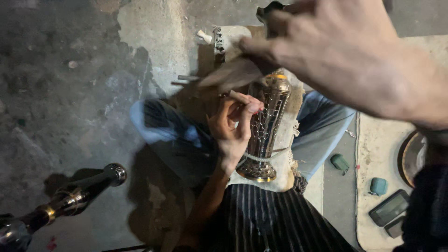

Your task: The person sits cross-legged on the floor with an engraved brass vase resting on a cloth pad in their lap. They hold a small chisel against the vase surface and repeatedly strike it with a wooden mallet, repositioning the chisel along the engraved pattern as they work.

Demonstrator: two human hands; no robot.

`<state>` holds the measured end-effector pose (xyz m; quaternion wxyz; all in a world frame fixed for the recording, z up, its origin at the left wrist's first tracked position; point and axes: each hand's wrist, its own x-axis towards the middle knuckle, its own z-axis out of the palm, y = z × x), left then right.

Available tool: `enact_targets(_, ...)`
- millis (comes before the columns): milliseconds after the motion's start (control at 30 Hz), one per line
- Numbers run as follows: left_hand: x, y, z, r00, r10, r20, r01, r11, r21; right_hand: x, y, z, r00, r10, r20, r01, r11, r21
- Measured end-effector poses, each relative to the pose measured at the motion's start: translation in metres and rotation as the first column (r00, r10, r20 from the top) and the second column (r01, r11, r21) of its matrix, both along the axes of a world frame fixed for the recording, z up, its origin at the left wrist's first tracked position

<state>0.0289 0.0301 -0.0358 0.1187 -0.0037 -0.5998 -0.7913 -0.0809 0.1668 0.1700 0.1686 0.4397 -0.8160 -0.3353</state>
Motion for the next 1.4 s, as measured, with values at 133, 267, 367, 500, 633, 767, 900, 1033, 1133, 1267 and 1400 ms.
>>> enact_targets(133, 0.0, 0.001, -0.01, 1.0, 0.001, 0.022, -0.002, 1.0, 0.017, 0.002, 0.008, -0.011, 0.998, 0.037, 0.047, -0.032, 0.993, -0.112)
enact_targets(267, -0.006, -0.006, -0.018, 0.997, -0.054, -0.058, 0.062, 0.988, 0.142, 0.003, 0.027, -0.033, 0.992, 0.091, 0.084, -0.069, 0.97, -0.235)
enact_targets(367, -0.015, -0.023, -0.015, 0.989, -0.105, -0.103, 0.127, 0.964, 0.236, 0.015, 0.046, -0.05, 0.954, -0.027, 0.299, 0.179, 0.85, -0.495)
enact_targets(500, -0.033, -0.044, 0.002, 0.945, -0.285, -0.16, 0.301, 0.95, 0.085, 0.047, 0.065, -0.094, 0.796, 0.028, 0.605, 0.56, 0.346, -0.753)
enact_targets(633, -0.054, -0.046, 0.022, 0.796, -0.587, -0.147, 0.496, 0.773, -0.395, 0.082, 0.075, -0.168, 0.703, 0.298, 0.646, 0.711, -0.341, -0.616)
enact_targets(767, -0.086, -0.033, 0.035, 0.617, -0.773, -0.149, 0.514, 0.539, -0.667, 0.119, 0.091, -0.223, 0.704, 0.142, 0.696, 0.691, -0.364, -0.624)
enact_targets(900, -0.112, -0.01, 0.041, 0.371, -0.914, -0.166, 0.518, 0.352, -0.779, 0.142, 0.094, -0.246, 0.664, 0.213, 0.717, 0.687, -0.552, -0.473)
enact_targets(1033, -0.121, 0.003, 0.046, 0.235, -0.97, 0.059, 0.633, 0.106, -0.767, 0.154, 0.098, -0.248, 0.72, 0.242, 0.65, 0.635, -0.607, -0.478)
enact_targets(1133, -0.126, 0.004, 0.047, 0.201, -0.965, 0.17, 0.661, 0.005, -0.75, 0.158, 0.112, -0.244, 0.772, 0.174, 0.612, 0.621, -0.411, -0.667)
enact_targets(1267, -0.129, 0.007, 0.039, 0.178, -0.984, 0.022, 0.601, 0.091, -0.794, 0.158, 0.126, -0.227, 0.853, -0.113, 0.509, 0.486, -0.181, -0.855)
enact_targets(1400, -0.128, 0.005, 0.03, 0.186, -0.98, -0.067, 0.554, 0.161, -0.817, 0.152, 0.111, -0.202, 0.902, 0.126, 0.414, 0.415, -0.522, -0.745)
